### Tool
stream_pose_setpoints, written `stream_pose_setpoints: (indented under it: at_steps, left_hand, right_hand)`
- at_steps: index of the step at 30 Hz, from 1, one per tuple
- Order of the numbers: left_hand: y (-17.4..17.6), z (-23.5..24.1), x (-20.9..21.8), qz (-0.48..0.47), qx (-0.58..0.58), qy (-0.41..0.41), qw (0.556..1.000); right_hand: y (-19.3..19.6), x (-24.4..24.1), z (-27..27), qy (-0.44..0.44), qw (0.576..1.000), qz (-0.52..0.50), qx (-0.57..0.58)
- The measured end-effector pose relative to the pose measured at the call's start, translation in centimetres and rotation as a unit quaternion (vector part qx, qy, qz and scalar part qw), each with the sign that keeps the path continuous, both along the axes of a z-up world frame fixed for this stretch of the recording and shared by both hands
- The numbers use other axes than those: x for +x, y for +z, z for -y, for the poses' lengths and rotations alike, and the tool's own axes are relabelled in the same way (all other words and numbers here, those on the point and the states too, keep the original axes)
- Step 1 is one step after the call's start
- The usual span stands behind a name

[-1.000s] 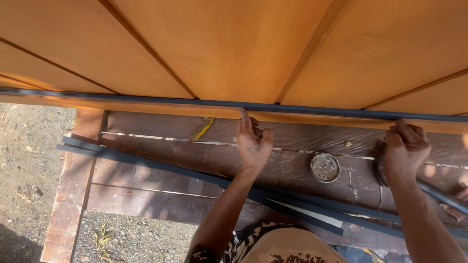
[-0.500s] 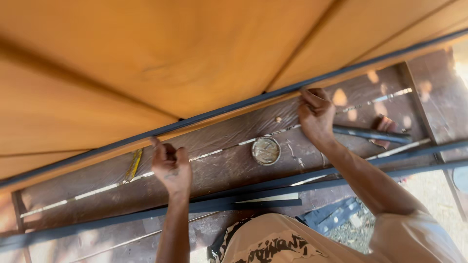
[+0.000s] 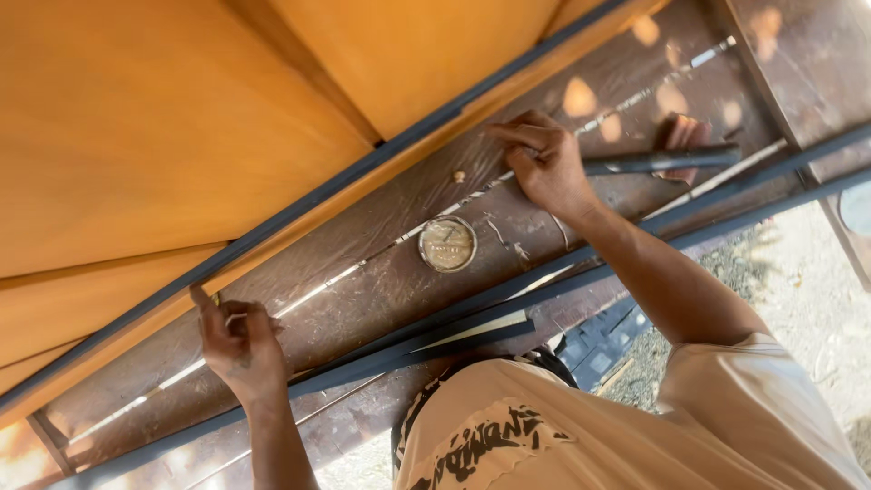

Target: The person hammers nails into a black trim strip along the edge of a wooden door. They repeatedly pick up nails from a small tin, position the strip, and drive the nails in with a hammer.

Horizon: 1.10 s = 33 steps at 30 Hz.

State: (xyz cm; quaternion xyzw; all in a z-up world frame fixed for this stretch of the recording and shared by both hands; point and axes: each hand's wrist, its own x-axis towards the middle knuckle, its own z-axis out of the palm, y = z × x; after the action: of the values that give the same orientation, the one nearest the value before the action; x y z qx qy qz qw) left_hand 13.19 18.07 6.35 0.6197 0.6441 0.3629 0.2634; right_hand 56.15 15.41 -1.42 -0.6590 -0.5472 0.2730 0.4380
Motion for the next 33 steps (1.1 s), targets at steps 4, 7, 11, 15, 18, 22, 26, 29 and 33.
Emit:
stream_pose_setpoints:
  at_steps: [4,7,11,15,18,22,26,29,33]
  left_hand:
    - [-2.6,2.3,0.1,-0.020,-0.022,-0.029,0.999]
    - [-5.0,3.9,0.6,-0.034,-0.026,-0.107,0.993]
    - [-6.6,4.6,2.2,0.036,-0.006,-0.219,0.975]
    - [-5.6,6.4,0.5,0.031,0.040,-0.269,0.962]
    - [-5.9,7.2,-1.5,0.017,-0.036,-0.219,0.975]
    - [-7.2,8.8,-2.4,0.079,-0.066,-0.242,0.965]
    - [-5.6,10.6,1.6,0.164,-0.064,-0.366,0.914]
    - [-2.2,10.8,4.3,0.160,-0.097,-0.433,0.882]
    - [0.3,9.4,5.9,-0.012,0.024,-0.452,0.892]
  right_hand:
    - [-1.6,4.1,2.4,-0.002,0.956,0.275,-0.107]
    - [-3.9,4.8,4.5,0.050,0.908,0.377,-0.176]
    - [-5.5,5.8,3.3,0.136,0.844,0.480,-0.196]
    - [-4.5,5.3,3.6,0.160,0.845,0.427,-0.280]
    - [-2.7,5.3,4.7,0.094,0.888,0.345,-0.290]
    - [-1.2,2.7,7.7,-0.111,0.960,-0.136,-0.219]
    - [0.2,-0.8,6.8,-0.302,0.779,-0.542,-0.091]
    - [-1.0,-4.5,5.0,-0.335,0.720,-0.606,0.050]
    - [-3.7,-7.9,3.2,-0.367,0.676,-0.631,0.106]
